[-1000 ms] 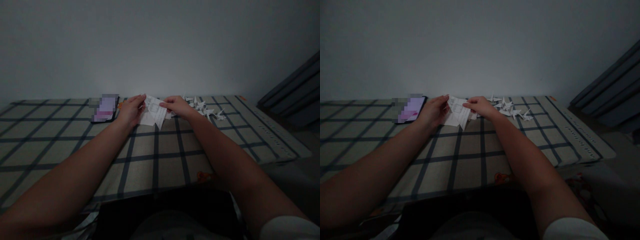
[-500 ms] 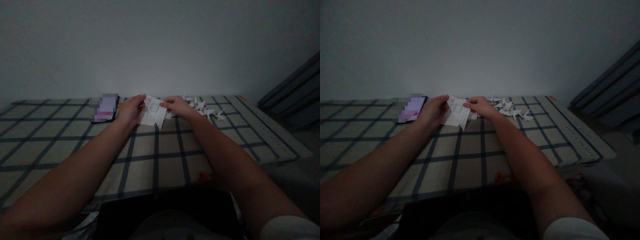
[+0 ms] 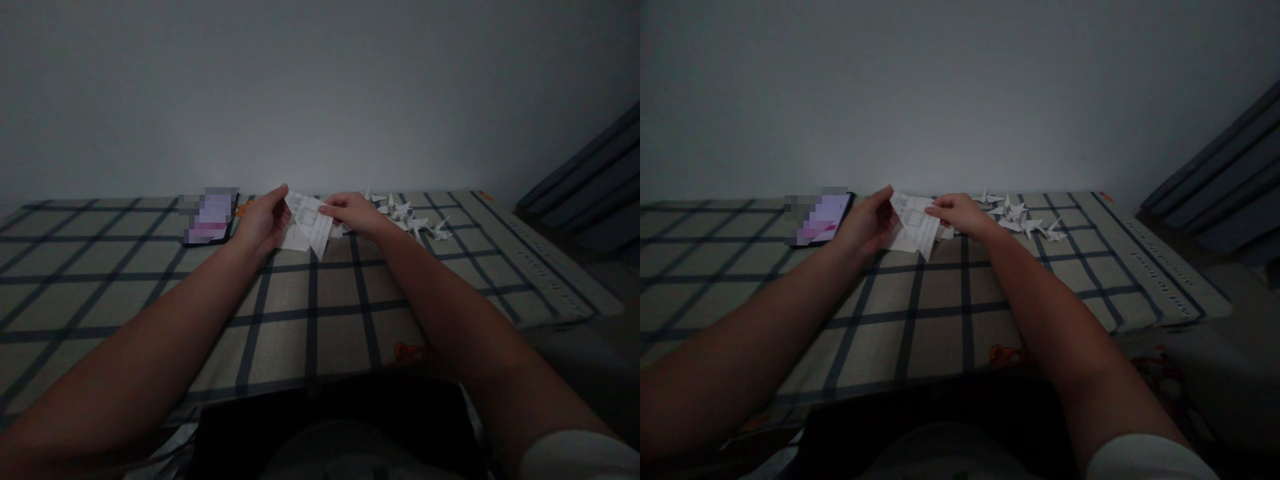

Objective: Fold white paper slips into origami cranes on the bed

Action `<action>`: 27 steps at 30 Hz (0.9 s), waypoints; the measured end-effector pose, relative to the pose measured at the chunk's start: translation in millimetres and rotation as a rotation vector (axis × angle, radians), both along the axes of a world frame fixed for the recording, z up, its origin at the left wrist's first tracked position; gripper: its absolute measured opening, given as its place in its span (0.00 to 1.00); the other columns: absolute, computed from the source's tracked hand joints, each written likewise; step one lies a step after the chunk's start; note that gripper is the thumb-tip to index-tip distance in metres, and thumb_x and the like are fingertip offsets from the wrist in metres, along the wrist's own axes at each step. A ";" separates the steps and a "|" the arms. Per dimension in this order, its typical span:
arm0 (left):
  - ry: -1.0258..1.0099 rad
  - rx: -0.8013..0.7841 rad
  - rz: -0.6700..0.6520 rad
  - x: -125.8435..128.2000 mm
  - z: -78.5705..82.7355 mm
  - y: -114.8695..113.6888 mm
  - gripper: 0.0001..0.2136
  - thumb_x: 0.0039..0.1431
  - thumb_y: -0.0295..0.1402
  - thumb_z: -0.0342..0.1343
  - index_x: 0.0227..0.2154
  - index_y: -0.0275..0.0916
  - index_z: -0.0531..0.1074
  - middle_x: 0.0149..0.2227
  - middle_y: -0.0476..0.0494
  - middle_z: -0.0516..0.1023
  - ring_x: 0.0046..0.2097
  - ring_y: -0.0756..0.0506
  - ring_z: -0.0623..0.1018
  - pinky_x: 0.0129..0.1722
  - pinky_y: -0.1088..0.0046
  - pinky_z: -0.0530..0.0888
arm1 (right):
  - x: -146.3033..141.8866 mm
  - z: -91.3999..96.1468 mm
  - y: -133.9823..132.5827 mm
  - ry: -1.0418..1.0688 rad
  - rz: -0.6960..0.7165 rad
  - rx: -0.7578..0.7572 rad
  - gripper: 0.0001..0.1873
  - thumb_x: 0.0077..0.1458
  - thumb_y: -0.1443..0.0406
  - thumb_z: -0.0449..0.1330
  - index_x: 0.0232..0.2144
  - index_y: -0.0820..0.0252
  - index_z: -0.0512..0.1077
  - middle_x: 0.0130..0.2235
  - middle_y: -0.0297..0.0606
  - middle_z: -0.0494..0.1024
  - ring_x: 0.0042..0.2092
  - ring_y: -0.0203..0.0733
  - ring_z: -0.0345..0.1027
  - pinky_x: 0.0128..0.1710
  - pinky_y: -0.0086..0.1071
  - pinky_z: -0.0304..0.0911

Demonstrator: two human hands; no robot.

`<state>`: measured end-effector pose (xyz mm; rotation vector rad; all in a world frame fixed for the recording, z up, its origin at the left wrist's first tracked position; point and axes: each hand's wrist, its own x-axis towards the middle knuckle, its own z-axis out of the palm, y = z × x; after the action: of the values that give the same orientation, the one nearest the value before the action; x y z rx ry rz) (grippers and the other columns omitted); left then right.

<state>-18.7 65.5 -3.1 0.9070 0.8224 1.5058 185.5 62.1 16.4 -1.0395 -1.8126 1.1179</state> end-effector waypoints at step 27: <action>0.278 0.124 0.026 8.1 -5.8 -12.1 0.13 0.47 0.39 0.72 0.25 0.34 0.78 0.23 0.49 0.75 0.24 0.54 0.69 0.26 0.79 0.66 | 0.8 -4.4 9.1 0.172 -0.007 -0.029 0.11 0.58 0.63 0.64 0.27 0.62 0.71 0.24 0.29 0.68 0.25 0.29 0.56 0.26 0.26 0.53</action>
<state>-10.6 53.4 -8.9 1.2214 0.9504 1.4855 186.3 71.3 12.0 -0.9354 -1.6602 1.1946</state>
